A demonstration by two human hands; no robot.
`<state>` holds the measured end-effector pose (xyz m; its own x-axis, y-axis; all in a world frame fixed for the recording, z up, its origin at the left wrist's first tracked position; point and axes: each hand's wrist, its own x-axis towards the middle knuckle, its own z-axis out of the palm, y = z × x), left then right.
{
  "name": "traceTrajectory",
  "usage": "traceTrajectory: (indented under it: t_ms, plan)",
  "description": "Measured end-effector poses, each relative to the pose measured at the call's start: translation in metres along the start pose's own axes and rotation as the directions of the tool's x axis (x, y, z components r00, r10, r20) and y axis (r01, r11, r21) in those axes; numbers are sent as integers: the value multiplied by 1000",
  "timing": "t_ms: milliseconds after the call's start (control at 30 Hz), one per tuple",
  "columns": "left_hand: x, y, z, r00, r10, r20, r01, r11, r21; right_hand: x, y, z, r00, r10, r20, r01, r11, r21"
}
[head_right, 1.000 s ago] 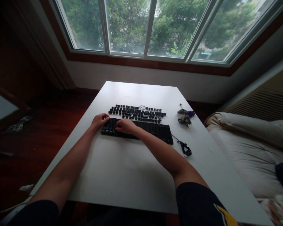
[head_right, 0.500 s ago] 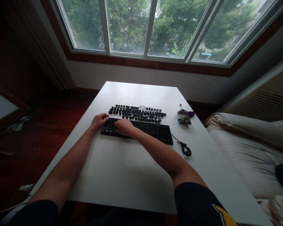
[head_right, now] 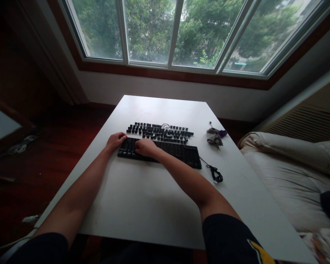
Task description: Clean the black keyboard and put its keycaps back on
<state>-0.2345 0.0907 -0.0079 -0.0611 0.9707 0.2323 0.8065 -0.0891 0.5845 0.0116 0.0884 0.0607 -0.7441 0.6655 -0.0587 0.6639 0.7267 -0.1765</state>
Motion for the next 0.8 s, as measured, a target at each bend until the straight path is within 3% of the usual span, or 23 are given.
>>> traceTrajectory:
  t_ms: [200, 433, 800]
  plan:
    - [0, -1, 1, 1000, -5, -1, 5, 1000, 8, -2, -8, -11, 996, -1, 91, 6, 999, -45]
    - [0, -1, 1, 1000, -6, -4, 6, 1000, 0, -10, -22, -12, 996, 1, 94, 11, 992, -129]
    - [-2, 0, 2, 1000, 18, -10, -17, 999, 31, -26, -38, 1, 999, 8, -35, -13, 989, -150]
